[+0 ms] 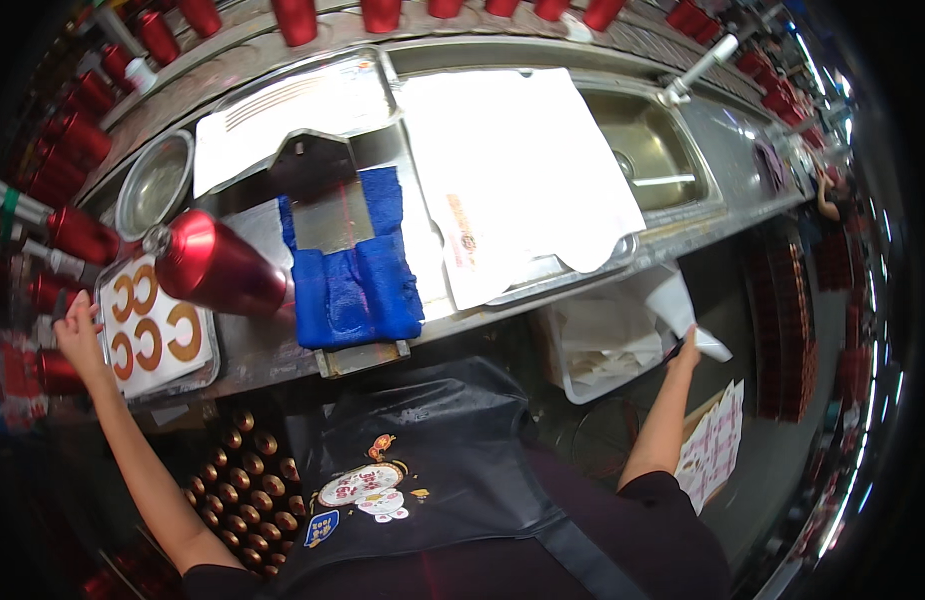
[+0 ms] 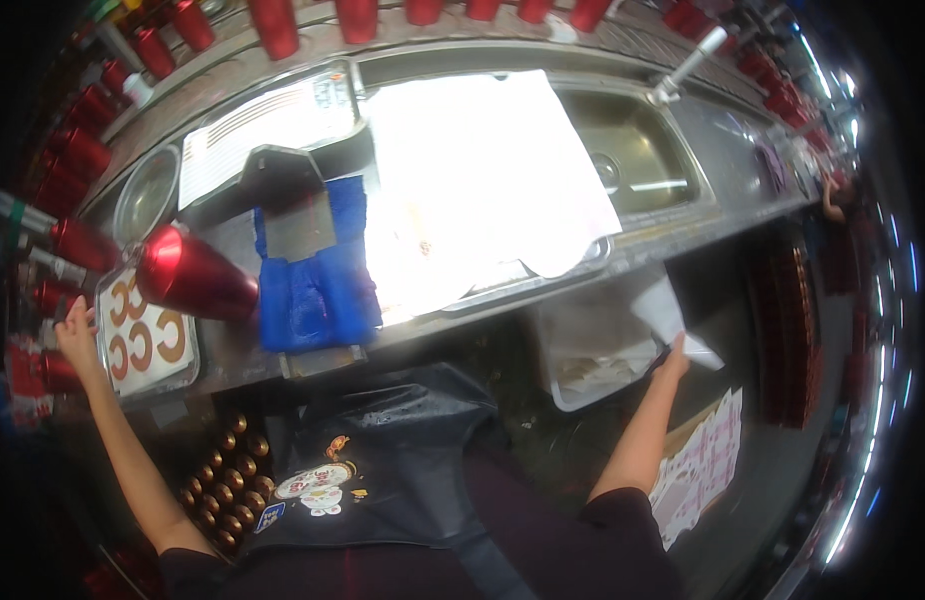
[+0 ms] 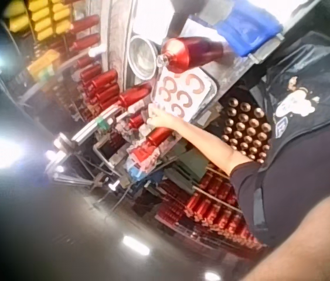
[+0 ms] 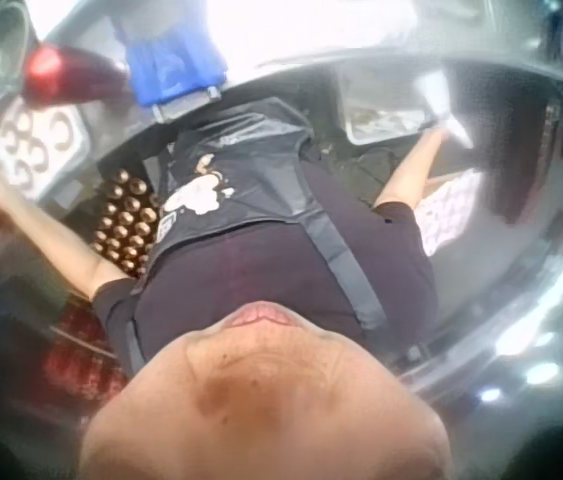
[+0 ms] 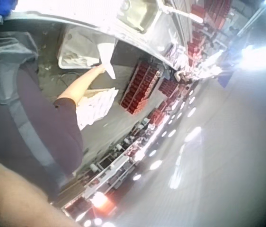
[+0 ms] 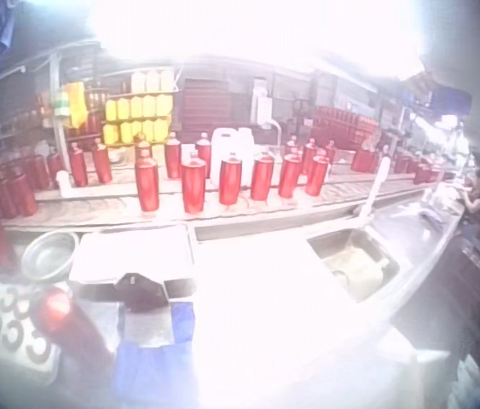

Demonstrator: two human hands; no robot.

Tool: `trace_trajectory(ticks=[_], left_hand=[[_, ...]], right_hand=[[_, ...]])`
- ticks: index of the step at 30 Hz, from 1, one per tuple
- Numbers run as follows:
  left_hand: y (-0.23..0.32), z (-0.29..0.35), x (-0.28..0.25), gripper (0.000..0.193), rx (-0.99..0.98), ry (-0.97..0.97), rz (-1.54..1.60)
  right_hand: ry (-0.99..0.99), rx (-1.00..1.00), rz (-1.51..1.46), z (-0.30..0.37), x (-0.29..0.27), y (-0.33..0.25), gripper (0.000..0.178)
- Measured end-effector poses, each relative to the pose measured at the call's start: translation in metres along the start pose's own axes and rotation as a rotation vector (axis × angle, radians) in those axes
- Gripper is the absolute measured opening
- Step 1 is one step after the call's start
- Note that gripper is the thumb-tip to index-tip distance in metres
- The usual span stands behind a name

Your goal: The person wipes a red bottle with a cloth, applies a gold circular sticker to the neck, and then applies a rectangular label to the body. The person repeats this process on a second bottle.

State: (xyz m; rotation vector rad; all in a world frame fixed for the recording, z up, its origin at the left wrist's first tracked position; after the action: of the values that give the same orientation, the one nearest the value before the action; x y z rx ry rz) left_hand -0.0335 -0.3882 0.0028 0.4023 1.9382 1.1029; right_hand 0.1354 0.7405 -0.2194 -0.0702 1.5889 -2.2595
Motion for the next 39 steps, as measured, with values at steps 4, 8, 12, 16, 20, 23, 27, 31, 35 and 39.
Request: trace_trajectory(ticks=[4,8,12,16,20,23,27,31,35,39], left_hand=[[-0.074,0.026,-0.024,0.033,-0.165,-0.07,-0.01],[-0.073,0.057,-0.035,0.04,-0.247,-0.024,-0.499],[-0.049,0.052,-0.003,0.059,-0.276,-0.024,-0.575],[-0.036,0.03,0.022,0.071,-0.345,-0.02,-0.744],[-0.029,0.007,0.025,0.071,-0.502,-0.082,-0.825],[-0.026,-0.007,0.018,0.072,-0.579,-0.16,-0.766],[-0.033,-0.014,0.013,0.069,-0.594,-0.119,-0.727],[-0.048,-0.018,0.011,0.052,-0.514,-0.032,-0.72],[-0.05,-0.015,0.009,0.028,-0.338,0.051,-0.91],[-0.025,0.002,0.011,0.022,-0.238,0.051,-0.883]], right_hand=[[-0.076,0.271,0.149,-0.001,0.045,0.032,0.041],[-0.362,-0.723,0.577,0.065,0.117,-0.098,0.025],[-0.515,-1.174,0.1,0.184,0.218,-0.202,0.032],[-0.919,-0.998,0.134,0.318,0.283,-0.202,0.035],[-1.107,-1.075,0.162,0.401,0.313,-0.169,0.038],[-1.118,-1.016,0.236,0.42,0.318,-0.153,0.039],[-1.161,-0.856,0.298,0.425,0.328,-0.151,0.038],[-1.229,-0.823,0.326,0.446,0.337,-0.154,0.038],[-1.336,-0.824,0.343,0.492,0.325,-0.151,0.037],[-1.622,-0.775,0.304,0.546,0.301,-0.144,0.037]])
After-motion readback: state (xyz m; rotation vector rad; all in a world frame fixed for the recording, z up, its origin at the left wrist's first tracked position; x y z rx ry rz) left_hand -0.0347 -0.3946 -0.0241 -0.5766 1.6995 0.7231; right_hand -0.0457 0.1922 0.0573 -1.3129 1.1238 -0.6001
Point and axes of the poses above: each hand's wrist, its own z-axis away from the middle knuckle, its own x-axis out of the palm, y = z × x, the point moved 1 cm from there along -z, towards the middle knuckle, and after that the axes turned 12 degrees about -y, right-handed, at the moved point
